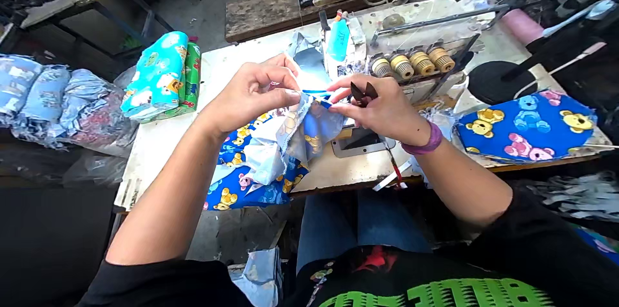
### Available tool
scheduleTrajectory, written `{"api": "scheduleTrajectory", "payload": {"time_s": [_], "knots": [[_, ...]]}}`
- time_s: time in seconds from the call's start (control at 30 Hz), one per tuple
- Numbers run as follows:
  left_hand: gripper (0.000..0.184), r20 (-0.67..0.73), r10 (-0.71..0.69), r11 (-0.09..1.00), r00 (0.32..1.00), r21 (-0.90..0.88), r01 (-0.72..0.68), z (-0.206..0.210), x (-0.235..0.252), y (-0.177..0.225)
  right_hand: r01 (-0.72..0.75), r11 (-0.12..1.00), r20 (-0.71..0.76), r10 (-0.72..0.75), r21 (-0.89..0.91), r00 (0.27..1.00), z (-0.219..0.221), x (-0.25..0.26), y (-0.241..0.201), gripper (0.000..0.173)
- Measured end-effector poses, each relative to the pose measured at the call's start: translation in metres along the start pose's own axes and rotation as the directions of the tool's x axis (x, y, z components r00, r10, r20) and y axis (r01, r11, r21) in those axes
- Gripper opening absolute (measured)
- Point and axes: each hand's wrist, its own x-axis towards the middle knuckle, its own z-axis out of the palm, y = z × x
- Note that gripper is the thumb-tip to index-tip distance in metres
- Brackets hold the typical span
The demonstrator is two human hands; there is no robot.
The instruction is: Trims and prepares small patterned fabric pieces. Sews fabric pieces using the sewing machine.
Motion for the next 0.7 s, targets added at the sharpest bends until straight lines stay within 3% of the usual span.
{"api": "scheduleTrajectory", "payload": {"time_s": [0.13,0.23,0.37,0.6,0.7], "knots": [[0.016,0.001,0.033,0.999,0.999,-0.007,-0.033,-0.002,-0.001,-0.002,-0.036,0.997,-0.027,0.038,0.073,0.999,0.001,-0.003,-0.004,0.022],[0.016,0.003,0.024,1.000,1.000,-0.014,-0.024,-0.002,-0.002,-0.002,0.010,0.997,-0.019,-0.008,0.075,1.000,0.000,-0.005,0.000,0.008],[0.016,0.024,0.037,0.998,0.999,-0.059,-0.035,0.001,-0.002,-0.004,0.035,0.999,0.023,-0.035,-0.017,0.999,0.001,-0.001,-0.004,0.012],[0.019,0.015,0.072,0.978,0.997,-0.195,-0.068,0.001,-0.004,-0.009,-0.001,1.000,-0.006,0.001,0.001,1.000,0.009,0.000,-0.014,0.014],[0.022,0.014,0.091,0.956,0.996,-0.281,-0.083,0.005,-0.005,-0.011,-0.038,0.999,0.037,0.037,0.020,0.999,0.003,-0.006,-0.022,0.029]]}}
